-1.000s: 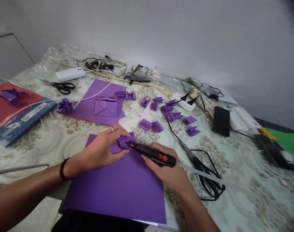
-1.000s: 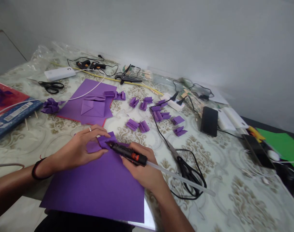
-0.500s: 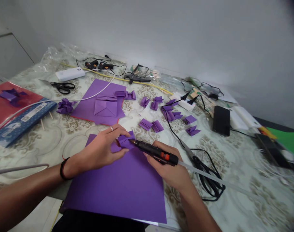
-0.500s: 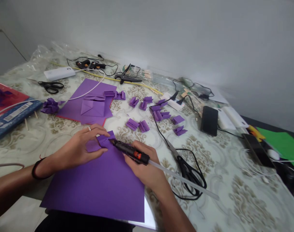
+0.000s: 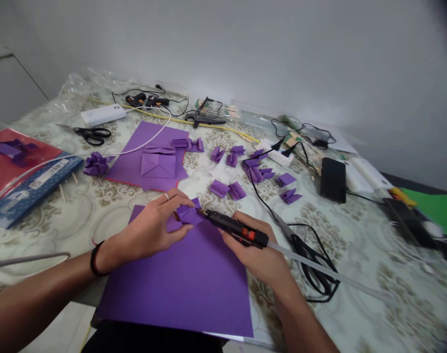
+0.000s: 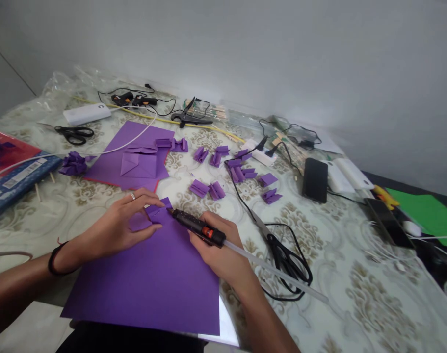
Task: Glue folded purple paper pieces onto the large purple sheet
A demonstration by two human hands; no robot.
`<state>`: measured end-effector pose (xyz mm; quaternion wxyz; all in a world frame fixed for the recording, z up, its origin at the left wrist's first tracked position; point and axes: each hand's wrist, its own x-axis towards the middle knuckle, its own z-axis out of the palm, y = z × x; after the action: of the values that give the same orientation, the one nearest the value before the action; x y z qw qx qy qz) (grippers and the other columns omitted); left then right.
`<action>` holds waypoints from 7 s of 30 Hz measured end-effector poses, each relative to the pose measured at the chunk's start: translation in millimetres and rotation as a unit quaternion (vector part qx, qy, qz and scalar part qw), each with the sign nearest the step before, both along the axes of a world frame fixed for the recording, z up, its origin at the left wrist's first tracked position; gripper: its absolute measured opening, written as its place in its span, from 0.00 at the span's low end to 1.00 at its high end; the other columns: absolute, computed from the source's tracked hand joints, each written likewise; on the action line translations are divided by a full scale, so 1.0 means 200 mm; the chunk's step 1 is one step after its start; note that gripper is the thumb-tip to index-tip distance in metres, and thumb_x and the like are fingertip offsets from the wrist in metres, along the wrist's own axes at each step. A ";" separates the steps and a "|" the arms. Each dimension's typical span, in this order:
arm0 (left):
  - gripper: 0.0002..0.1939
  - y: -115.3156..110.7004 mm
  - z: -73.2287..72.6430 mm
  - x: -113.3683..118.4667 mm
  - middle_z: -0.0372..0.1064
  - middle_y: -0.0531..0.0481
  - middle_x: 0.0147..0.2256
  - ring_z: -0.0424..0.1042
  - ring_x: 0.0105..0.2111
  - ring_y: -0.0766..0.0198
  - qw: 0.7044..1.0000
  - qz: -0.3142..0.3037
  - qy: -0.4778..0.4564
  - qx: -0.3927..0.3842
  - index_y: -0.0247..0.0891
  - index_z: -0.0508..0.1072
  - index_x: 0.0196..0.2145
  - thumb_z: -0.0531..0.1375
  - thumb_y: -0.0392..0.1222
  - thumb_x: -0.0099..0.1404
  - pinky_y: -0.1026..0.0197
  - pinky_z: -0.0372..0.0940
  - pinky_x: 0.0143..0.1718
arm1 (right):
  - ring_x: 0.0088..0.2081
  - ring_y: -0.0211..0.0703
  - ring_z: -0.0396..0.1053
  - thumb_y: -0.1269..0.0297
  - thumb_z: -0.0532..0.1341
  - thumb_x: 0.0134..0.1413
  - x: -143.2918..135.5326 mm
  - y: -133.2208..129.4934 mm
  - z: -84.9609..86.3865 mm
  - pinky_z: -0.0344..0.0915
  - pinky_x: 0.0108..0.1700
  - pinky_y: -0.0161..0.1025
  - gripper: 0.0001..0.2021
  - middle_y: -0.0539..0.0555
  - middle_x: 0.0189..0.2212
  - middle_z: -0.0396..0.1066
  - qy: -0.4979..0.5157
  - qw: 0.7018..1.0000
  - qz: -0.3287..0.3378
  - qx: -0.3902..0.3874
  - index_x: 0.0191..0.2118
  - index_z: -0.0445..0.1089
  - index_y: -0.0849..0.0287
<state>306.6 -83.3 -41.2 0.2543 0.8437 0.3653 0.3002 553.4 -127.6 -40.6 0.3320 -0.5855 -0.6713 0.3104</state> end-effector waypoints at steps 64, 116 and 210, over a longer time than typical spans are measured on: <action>0.19 -0.06 0.04 0.01 0.77 0.46 0.50 0.77 0.53 0.58 0.992 -0.118 -0.051 0.004 0.40 0.72 0.56 0.65 0.32 0.69 0.57 0.74 0.56 | 0.42 0.42 0.73 0.61 0.66 0.67 -0.01 -0.02 -0.03 0.68 0.46 0.39 0.08 0.51 0.41 0.74 0.241 0.963 0.109 -0.055 0.49 0.76 0.50; 0.03 -0.04 0.04 0.02 0.75 0.48 0.38 0.77 0.38 0.62 0.990 -0.103 -0.074 -0.069 0.38 0.79 0.40 0.64 0.35 0.72 0.60 0.73 0.42 | 0.34 0.40 0.72 0.70 0.68 0.60 -0.09 -0.04 0.00 0.70 0.40 0.39 0.04 0.48 0.31 0.74 0.117 0.987 0.102 0.037 0.39 0.76 0.53; 0.06 -0.06 0.01 0.05 0.83 0.50 0.31 0.84 0.33 0.60 0.871 -0.008 -0.260 -0.416 0.35 0.81 0.36 0.73 0.38 0.62 0.61 0.79 0.39 | 0.34 0.40 0.74 0.74 0.67 0.62 -0.12 -0.05 -0.05 0.72 0.37 0.37 0.06 0.50 0.32 0.75 0.082 0.973 0.049 0.209 0.37 0.75 0.56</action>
<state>316.1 -95.2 -39.1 0.6701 0.5542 0.3701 0.3269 529.5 -138.1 -50.3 0.4853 -0.4420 -0.7197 0.2262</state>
